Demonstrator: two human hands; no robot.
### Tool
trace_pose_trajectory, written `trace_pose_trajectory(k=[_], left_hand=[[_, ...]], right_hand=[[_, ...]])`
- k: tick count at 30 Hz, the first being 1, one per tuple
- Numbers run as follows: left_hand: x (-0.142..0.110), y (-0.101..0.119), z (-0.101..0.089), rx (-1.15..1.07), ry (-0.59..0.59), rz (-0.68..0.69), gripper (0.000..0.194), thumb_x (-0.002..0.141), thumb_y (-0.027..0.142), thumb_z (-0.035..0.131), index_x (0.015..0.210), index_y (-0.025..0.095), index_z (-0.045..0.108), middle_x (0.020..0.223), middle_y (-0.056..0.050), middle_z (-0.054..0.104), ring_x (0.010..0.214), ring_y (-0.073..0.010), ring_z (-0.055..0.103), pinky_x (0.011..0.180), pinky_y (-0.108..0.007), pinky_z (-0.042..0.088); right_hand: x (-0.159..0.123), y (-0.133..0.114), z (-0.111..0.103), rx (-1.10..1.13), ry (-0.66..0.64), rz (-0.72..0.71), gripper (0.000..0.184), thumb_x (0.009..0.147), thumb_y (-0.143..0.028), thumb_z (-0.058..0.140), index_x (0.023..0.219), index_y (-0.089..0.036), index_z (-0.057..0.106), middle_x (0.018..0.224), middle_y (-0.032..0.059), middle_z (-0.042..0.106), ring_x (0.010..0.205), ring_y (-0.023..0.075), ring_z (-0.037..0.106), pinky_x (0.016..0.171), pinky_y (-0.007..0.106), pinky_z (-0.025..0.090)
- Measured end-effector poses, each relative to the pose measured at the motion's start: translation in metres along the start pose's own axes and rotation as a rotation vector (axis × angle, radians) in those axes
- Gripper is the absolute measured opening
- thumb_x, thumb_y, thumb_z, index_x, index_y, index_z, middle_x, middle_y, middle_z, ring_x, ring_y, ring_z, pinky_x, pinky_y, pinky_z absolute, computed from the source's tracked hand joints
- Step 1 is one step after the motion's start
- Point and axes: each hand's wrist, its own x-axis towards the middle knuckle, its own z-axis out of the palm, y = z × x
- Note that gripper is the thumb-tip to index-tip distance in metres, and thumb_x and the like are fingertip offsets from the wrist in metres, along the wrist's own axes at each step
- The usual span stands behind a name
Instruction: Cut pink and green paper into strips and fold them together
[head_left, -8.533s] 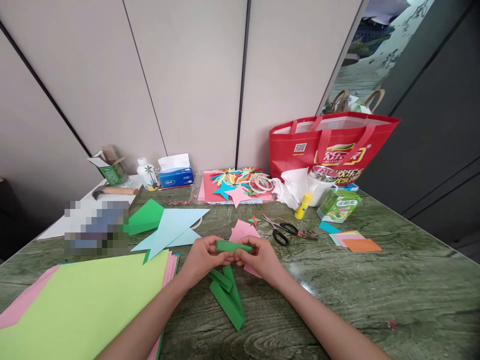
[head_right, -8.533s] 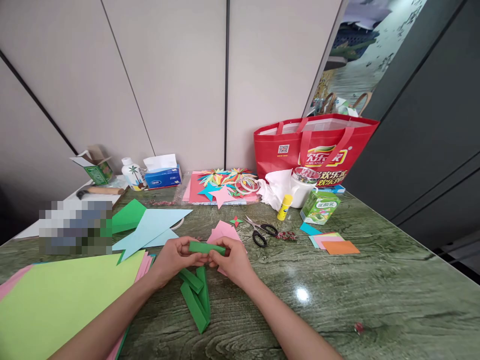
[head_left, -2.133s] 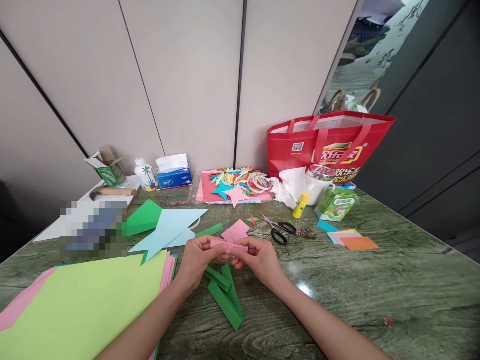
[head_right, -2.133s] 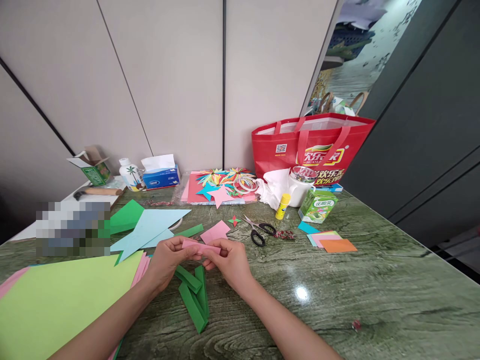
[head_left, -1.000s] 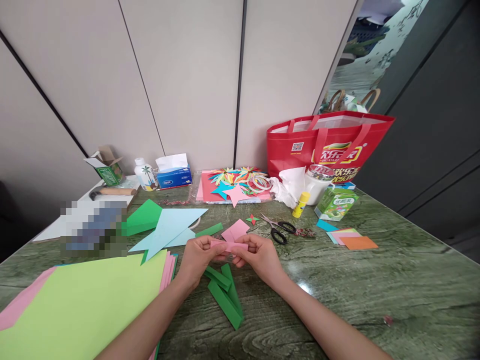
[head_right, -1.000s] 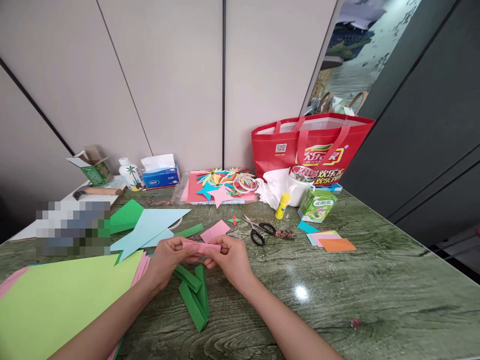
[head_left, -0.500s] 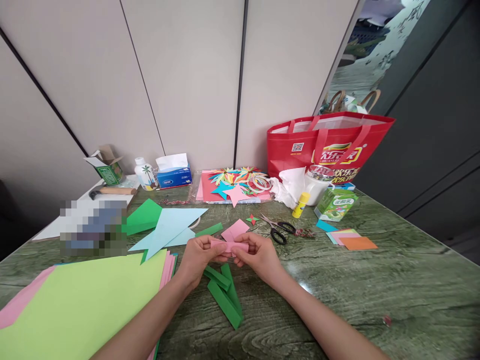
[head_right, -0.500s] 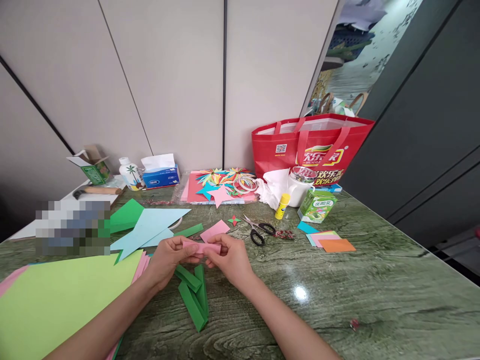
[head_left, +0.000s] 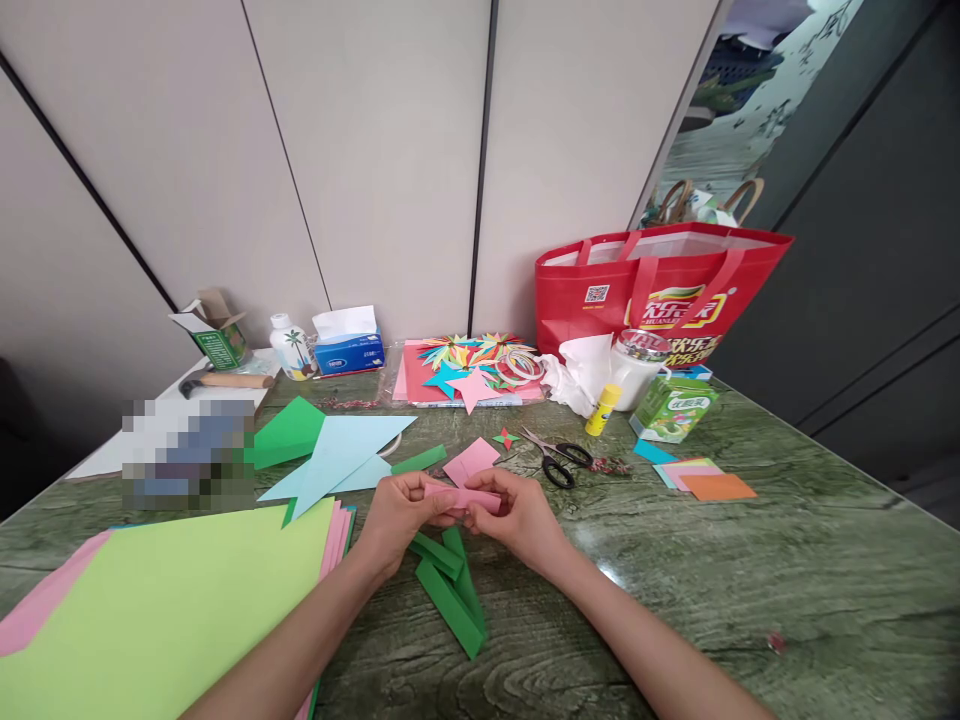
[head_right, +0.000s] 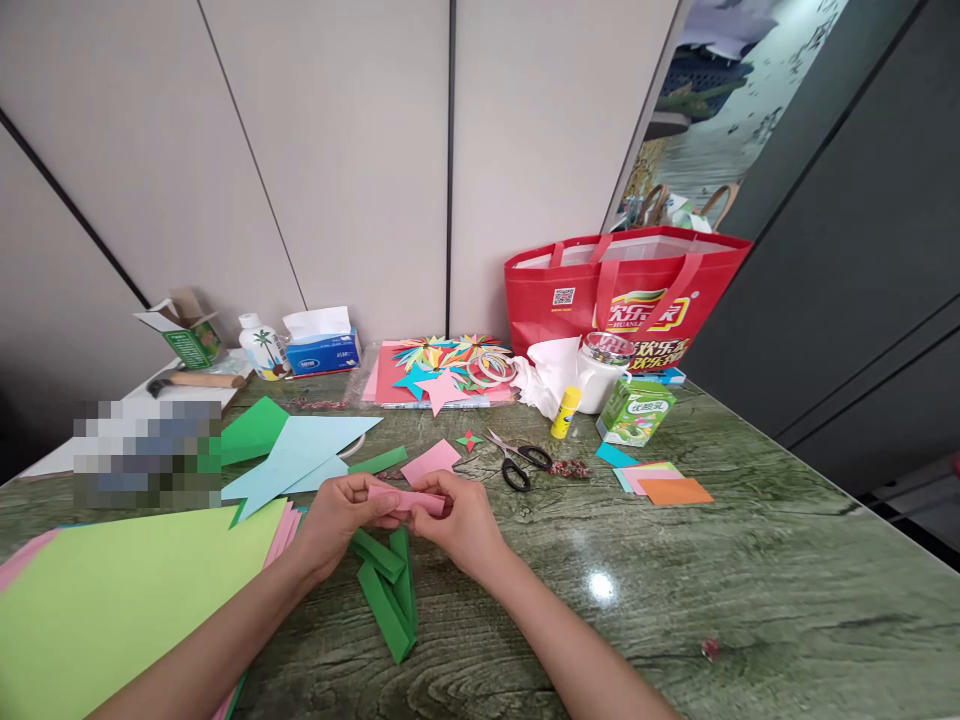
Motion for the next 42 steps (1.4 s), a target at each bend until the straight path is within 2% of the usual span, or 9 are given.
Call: trace_pose_trajectory(k=[7,14,23,25,28,31,33,36,42], left_hand=[[0.001,0.002,-0.004,0.009,0.011,0.0,0.023,0.054,0.028,0.075,0.066,0.01,0.066,0.06,-0.007,0.07,0.059,-0.0179,0.066,0.056,-0.025,0.052],[0.003,0.002,-0.007,0.007,0.029,0.016,0.023,0.055,0.028,0.074,0.066,0.01,0.066,0.063,-0.007,0.071,0.06,-0.0185,0.066,0.057,-0.026,0.053],[0.008,0.005,-0.014,-0.011,0.088,0.052,0.026,0.054,0.031,0.075,0.065,0.01,0.064,0.063,-0.008,0.071,0.06,-0.0194,0.066,0.057,-0.027,0.053],[0.009,0.007,-0.017,-0.012,0.12,0.073,0.024,0.056,0.03,0.075,0.065,0.01,0.064,0.063,-0.008,0.071,0.059,-0.018,0.066,0.057,-0.025,0.052],[0.008,0.008,-0.016,0.003,0.144,0.072,0.023,0.055,0.029,0.075,0.063,0.01,0.064,0.062,-0.007,0.071,0.058,-0.0171,0.065,0.057,-0.024,0.052],[0.005,0.005,-0.009,0.031,0.112,0.042,0.024,0.053,0.028,0.075,0.064,0.01,0.064,0.06,-0.006,0.07,0.056,-0.0171,0.065,0.056,-0.025,0.053],[0.003,0.002,-0.005,0.054,0.074,0.025,0.023,0.054,0.028,0.075,0.064,0.01,0.065,0.058,-0.005,0.069,0.054,-0.0162,0.064,0.054,-0.024,0.052],[0.002,-0.003,-0.001,0.07,0.028,0.012,0.023,0.056,0.028,0.074,0.066,0.01,0.065,0.06,-0.006,0.07,0.056,-0.0163,0.064,0.056,-0.025,0.053],[0.003,-0.002,-0.003,0.095,-0.018,0.028,0.023,0.057,0.026,0.073,0.071,0.01,0.064,0.064,-0.005,0.07,0.06,-0.0166,0.064,0.061,-0.027,0.053]], right_hand=[[0.001,-0.002,0.003,0.155,-0.007,0.088,0.016,0.062,-0.019,0.061,0.077,-0.016,0.057,0.062,0.0002,0.066,0.056,0.0174,0.065,0.056,0.028,0.055],[0.003,-0.002,0.002,0.118,-0.006,0.079,0.017,0.062,-0.016,0.058,0.079,-0.016,0.056,0.057,-0.0007,0.065,0.053,0.0169,0.065,0.056,0.029,0.055],[0.009,0.002,-0.005,0.051,0.108,0.114,0.018,0.061,-0.019,0.062,0.076,-0.015,0.053,0.062,0.0017,0.062,0.055,0.0177,0.064,0.054,0.03,0.055],[0.01,0.001,-0.008,0.027,0.135,0.082,0.016,0.065,-0.022,0.06,0.078,-0.015,0.053,0.066,0.0027,0.061,0.057,0.0167,0.064,0.056,0.03,0.055],[0.008,-0.003,-0.009,0.002,0.156,-0.034,0.012,0.074,-0.026,0.054,0.081,-0.016,0.054,0.075,0.0051,0.061,0.07,0.0163,0.062,0.063,0.029,0.053],[0.004,-0.008,-0.004,-0.045,0.095,-0.164,0.008,0.073,-0.024,0.056,0.077,-0.017,0.056,0.085,0.006,0.06,0.078,0.0158,0.059,0.068,0.027,0.051],[0.002,-0.009,0.0,-0.074,0.053,-0.204,0.007,0.07,-0.022,0.061,0.073,-0.017,0.056,0.086,0.0056,0.059,0.078,0.0159,0.058,0.066,0.026,0.05],[0.0,-0.008,0.003,-0.093,0.036,-0.176,0.007,0.069,-0.022,0.061,0.068,-0.017,0.056,0.08,0.0041,0.059,0.071,0.015,0.057,0.059,0.024,0.047],[0.002,-0.005,0.002,-0.048,0.032,-0.125,0.005,0.071,-0.022,0.059,0.068,-0.017,0.058,0.067,0.0014,0.06,0.062,0.0139,0.056,0.057,0.023,0.045]])
